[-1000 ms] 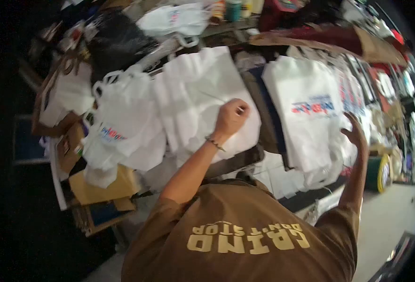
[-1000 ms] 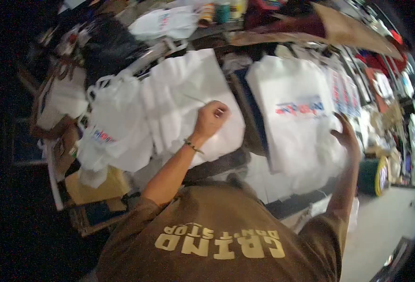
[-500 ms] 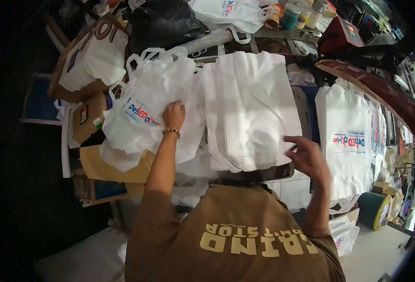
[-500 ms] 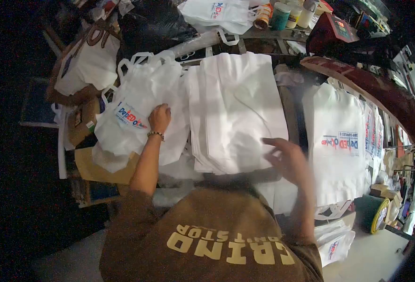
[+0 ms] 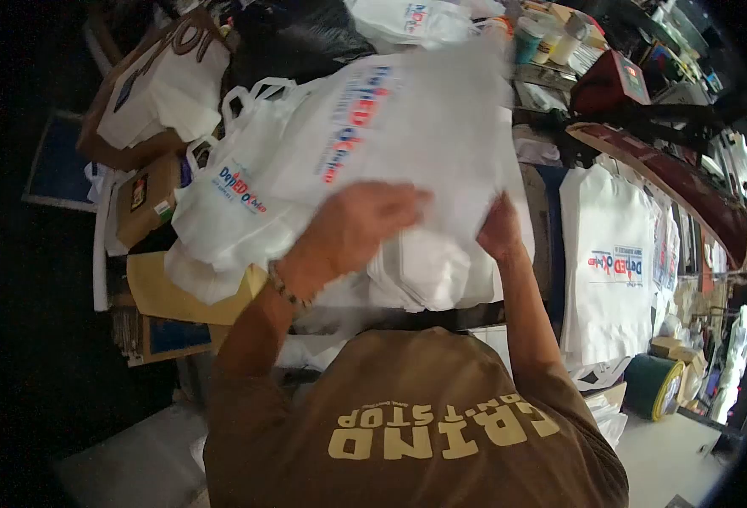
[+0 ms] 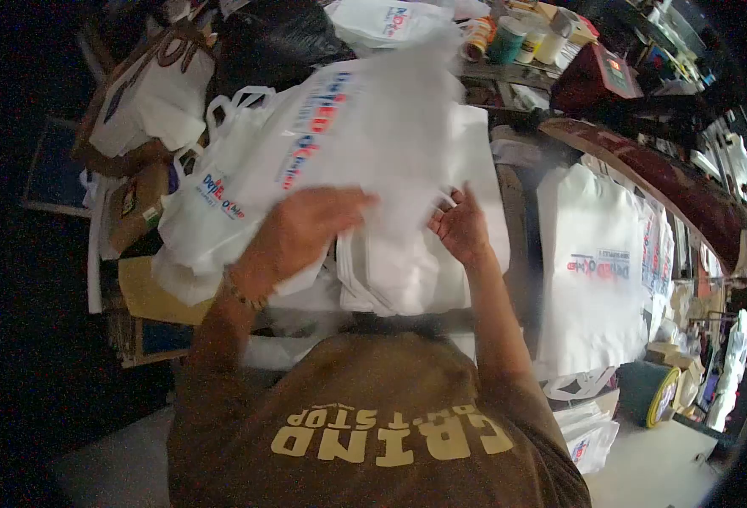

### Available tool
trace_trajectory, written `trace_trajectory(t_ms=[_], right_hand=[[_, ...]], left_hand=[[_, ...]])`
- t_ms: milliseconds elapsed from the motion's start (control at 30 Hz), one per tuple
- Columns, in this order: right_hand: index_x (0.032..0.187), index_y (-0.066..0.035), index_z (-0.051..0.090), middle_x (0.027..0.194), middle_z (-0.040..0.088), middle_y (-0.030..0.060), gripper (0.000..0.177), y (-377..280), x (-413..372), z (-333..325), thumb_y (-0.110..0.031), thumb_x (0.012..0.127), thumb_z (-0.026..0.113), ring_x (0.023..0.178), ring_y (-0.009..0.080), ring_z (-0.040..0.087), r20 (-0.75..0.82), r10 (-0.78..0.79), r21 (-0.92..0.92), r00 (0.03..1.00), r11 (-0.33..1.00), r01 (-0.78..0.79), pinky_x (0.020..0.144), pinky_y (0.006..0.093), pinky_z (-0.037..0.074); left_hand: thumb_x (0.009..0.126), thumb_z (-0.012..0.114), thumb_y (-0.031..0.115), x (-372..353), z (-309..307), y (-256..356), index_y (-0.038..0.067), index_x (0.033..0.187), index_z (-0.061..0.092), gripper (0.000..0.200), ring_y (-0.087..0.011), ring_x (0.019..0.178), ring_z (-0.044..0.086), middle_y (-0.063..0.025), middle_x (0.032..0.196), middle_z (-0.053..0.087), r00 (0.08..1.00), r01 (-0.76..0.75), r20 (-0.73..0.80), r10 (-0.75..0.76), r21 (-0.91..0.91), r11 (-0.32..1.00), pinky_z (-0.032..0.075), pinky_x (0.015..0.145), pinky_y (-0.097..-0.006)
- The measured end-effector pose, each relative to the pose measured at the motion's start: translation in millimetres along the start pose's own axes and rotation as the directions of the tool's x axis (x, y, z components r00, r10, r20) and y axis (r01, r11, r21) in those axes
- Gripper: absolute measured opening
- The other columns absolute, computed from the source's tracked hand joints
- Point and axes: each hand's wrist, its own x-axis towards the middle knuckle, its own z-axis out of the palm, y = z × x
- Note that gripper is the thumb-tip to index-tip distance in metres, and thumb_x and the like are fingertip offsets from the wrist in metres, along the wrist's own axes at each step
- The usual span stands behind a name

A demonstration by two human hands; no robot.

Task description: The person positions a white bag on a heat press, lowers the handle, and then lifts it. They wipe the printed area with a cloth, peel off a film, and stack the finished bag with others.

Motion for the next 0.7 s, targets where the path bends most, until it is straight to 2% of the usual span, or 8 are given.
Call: trace_trajectory(t_ms=[133,233,300,333,400,467,567,700], right_hand=[[0.144,0.001,0.048,0.143,0.053,0.0234,0.069,-34.9,-43.4,-24.5,-0.053,0.100,0.055,0.124,0.0311,0.061,0.018,-0.138,0.324,0.990,0.938,0.125,0.100,0.0445,0.052],[0.143,0.001,0.048,0.142,0.054,0.0229,0.068,-30.2,-67.1,-57.4,-0.051,0.099,0.056,0.123,0.0313,0.061,0.066,-0.206,0.400,0.976,0.902,0.163,0.100,0.0447,0.052],[0.143,0.001,0.048,0.141,0.055,0.0226,0.067,-26.7,-75.4,-71.1,-0.049,0.099,0.057,0.123,0.0314,0.061,0.067,-0.230,0.419,0.971,0.889,0.182,0.101,0.0449,0.051],[0.143,0.001,0.048,0.140,0.055,0.0225,0.067,-23.5,-79.1,-76.7,-0.048,0.099,0.057,0.122,0.0314,0.061,0.062,-0.238,0.425,0.969,0.885,0.190,0.101,0.0450,0.051],[0.143,0.001,0.048,0.139,0.056,0.0222,0.066,-20.0,-84.1,-85.4,-0.047,0.099,0.058,0.122,0.0315,0.061,0.053,-0.248,0.435,0.967,0.878,0.201,0.101,0.0451,0.051],[0.143,0.001,0.048,0.138,0.057,0.0219,0.065,-18.4,-86.5,-88.6,-0.045,0.098,0.059,0.122,0.0317,0.061,0.038,-0.258,0.442,0.965,0.871,0.215,0.102,0.0453,0.051],[0.142,0.002,0.048,0.137,0.058,0.0214,0.064,-18.9,-89.3,-95.0,-0.043,0.098,0.061,0.121,0.0318,0.062,0.022,-0.277,0.441,0.961,0.865,0.240,0.102,0.0455,0.051],[0.142,0.002,0.048,0.135,0.060,0.0208,0.063,-27.1,-89.8,-114.4,-0.040,0.097,0.063,0.120,0.0320,0.062,0.018,-0.280,0.416,0.960,0.875,0.248,0.103,0.0458,0.050]], left_hand=[[0.088,0.061,0.010,-22.0,38.8,30.3,0.007,0.104,0.071,0.018,-0.0284,0.125,0.060,-0.0103,0.130,0.067,0.975,-0.083,0.204,0.091,-0.047,0.995,0.047,0.107,-0.0449],[0.083,0.060,0.006,-59.7,84.6,2.7,0.007,0.099,0.072,0.020,-0.0308,0.122,0.061,-0.0083,0.131,0.067,0.961,0.000,0.276,0.014,-0.051,0.999,0.047,0.105,-0.0439],[0.084,0.063,0.005,-66.4,100.0,-15.3,0.005,0.098,0.074,0.018,-0.0329,0.123,0.059,-0.0115,0.128,0.067,0.934,0.230,0.333,-0.131,-0.278,0.933,0.045,0.106,-0.0438],[0.084,0.063,0.005,-61.2,102.6,-13.7,0.005,0.098,0.074,0.018,-0.0329,0.123,0.059,-0.0115,0.128,0.067,0.930,0.227,0.348,-0.117,-0.295,0.928,0.045,0.106,-0.0438],[0.086,0.066,0.008,-40.8,104.8,-14.4,0.003,0.103,0.073,0.019,-0.0340,0.122,0.059,-0.0142,0.121,0.069,0.840,0.527,0.343,-0.421,-0.324,0.786,0.044,0.106,-0.0443],[0.087,0.072,0.015,-16.7,122.0,-19.5,0.003,0.112,0.070,0.027,-0.0341,0.120,0.058,-0.0146,0.125,0.066,0.930,0.363,0.118,-0.347,-0.164,0.917,0.044,0.104,-0.0452],[0.081,0.080,0.019,24.5,164.0,-27.4,0.005,0.125,0.066,0.048,-0.0345,0.124,0.055,-0.0137,0.135,0.060,0.953,0.274,-0.088,-0.290,-0.158,0.949,0.045,0.106,-0.0431],[0.075,0.085,0.022,36.7,170.7,-44.4,0.006,0.128,0.064,0.059,-0.0341,0.122,0.053,-0.0118,0.131,0.058,0.916,0.391,0.081,-0.393,0.031,0.920,0.045,0.104,-0.0433]])
